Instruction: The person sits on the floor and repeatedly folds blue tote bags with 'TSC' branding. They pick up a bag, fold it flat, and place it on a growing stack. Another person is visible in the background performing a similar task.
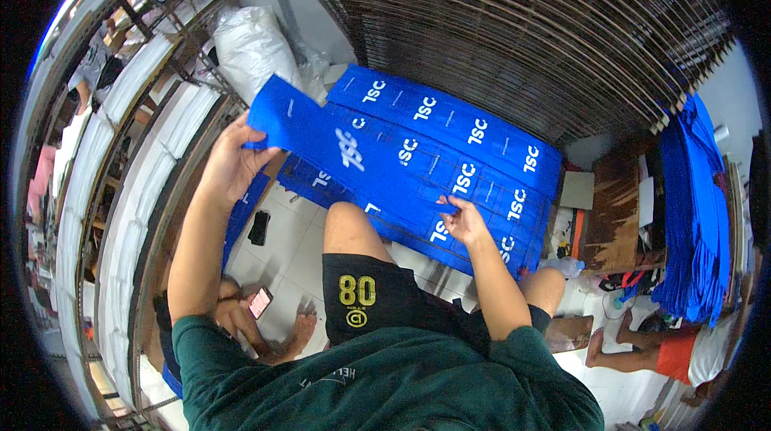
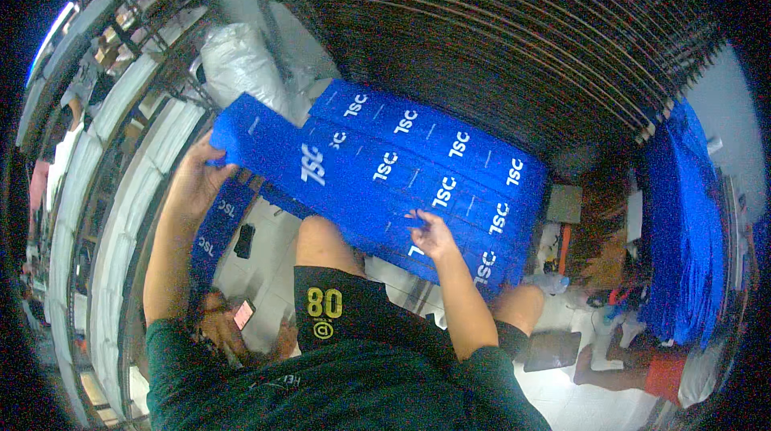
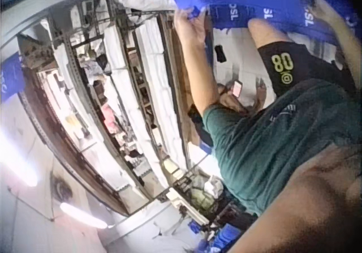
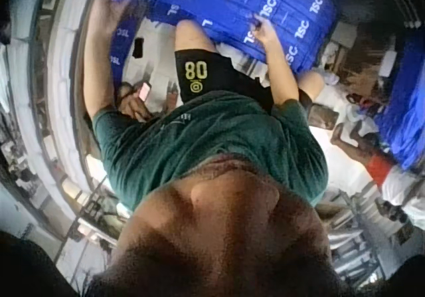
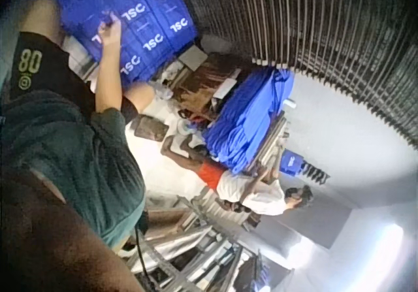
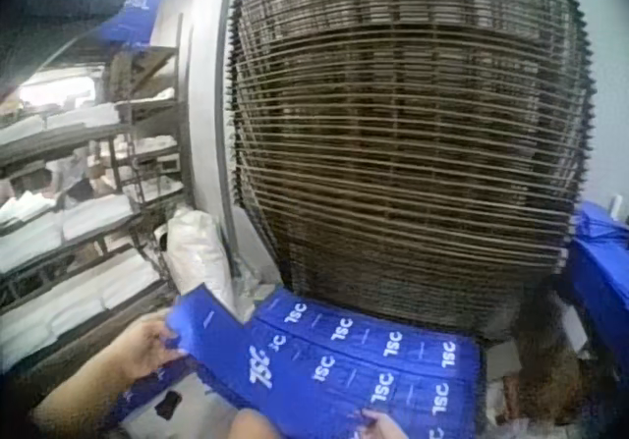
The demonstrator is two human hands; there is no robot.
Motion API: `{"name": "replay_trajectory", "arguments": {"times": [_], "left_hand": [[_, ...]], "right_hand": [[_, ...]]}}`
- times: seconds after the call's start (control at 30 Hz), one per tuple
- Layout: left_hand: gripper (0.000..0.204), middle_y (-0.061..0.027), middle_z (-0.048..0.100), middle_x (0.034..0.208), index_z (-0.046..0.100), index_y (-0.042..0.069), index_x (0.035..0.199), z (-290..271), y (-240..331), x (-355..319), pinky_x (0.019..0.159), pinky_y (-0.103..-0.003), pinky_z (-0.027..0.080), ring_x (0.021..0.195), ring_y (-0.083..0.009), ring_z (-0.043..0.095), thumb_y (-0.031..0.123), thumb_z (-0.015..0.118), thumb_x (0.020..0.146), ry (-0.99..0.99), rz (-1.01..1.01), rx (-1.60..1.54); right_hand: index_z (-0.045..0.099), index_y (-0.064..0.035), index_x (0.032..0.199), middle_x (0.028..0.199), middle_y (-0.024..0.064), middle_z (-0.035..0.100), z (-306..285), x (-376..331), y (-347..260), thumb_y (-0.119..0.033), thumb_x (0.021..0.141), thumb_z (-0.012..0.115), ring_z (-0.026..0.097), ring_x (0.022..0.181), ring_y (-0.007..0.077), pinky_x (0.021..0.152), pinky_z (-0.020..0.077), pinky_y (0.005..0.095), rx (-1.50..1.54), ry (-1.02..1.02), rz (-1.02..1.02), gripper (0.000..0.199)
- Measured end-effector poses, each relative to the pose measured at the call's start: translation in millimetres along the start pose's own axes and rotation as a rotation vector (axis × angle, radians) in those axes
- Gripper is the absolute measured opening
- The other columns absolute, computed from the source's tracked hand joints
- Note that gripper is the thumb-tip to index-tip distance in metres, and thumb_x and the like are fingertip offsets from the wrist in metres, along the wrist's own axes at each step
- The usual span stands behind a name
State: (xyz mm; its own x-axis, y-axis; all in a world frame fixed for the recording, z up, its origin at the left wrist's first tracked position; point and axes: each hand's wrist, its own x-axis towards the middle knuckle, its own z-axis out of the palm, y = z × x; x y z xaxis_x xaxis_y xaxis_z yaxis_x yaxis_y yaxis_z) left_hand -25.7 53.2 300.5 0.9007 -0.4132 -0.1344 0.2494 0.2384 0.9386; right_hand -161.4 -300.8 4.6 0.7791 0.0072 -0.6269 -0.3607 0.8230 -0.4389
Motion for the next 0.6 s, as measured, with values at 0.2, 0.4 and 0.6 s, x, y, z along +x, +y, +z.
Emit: {"name": "replay_trajectory", "arguments": {"times": [0.2, 0.4, 0.6], "left_hand": [[0.049, -0.001, 0.057, 0.085, 0.047, 0.008, 0.123, -68.4, -47.0, 22.2, 0.057, -0.023, 0.045, 0.063, -0.0095, 0.051, 0.004, 0.049, 0.074, 0.234, -0.259, 0.228], [0.046, 0.0029, 0.052, 0.084, 0.051, 0.011, 0.12, -141.2, -125.5, 104.1, 0.061, -0.023, 0.039, 0.068, -0.0084, 0.043, 0.003, 0.051, 0.074, 0.1, -0.266, 0.397], [0.046, -0.0026, 0.057, 0.096, 0.048, 0.008, 0.122, -181.3, -183.3, 196.4, 0.067, -0.026, 0.045, 0.08, -0.0115, 0.052, 0.004, 0.051, 0.076, 0.237, -0.237, 0.273]], "right_hand": [[0.056, -0.0115, 0.095, 0.087, 0.0036, 0.059, 14.9, 32.5, 6.7, -0.018, 0.082, 0.059, 0.037, 0.053, 0.0112, 0.043, 0.0337, 0.0213, -0.144, 0.09, 0.022, 0.015], [0.052, -0.0164, 0.097, 0.09, 0.0021, 0.057, 32.3, 39.3, -28.6, -0.023, 0.08, 0.053, 0.044, 0.067, 0.0147, 0.051, 0.0345, 0.0267, -0.164, 0.189, -0.007, 0.018], [0.044, -0.0138, 0.114, 0.097, 0.0043, 0.056, 38.8, 103.4, -68.4, -0.016, 0.077, 0.05, 0.047, 0.09, 0.0204, 0.077, 0.037, 0.0419, -0.31, 0.177, -0.122, 0.037]]}}
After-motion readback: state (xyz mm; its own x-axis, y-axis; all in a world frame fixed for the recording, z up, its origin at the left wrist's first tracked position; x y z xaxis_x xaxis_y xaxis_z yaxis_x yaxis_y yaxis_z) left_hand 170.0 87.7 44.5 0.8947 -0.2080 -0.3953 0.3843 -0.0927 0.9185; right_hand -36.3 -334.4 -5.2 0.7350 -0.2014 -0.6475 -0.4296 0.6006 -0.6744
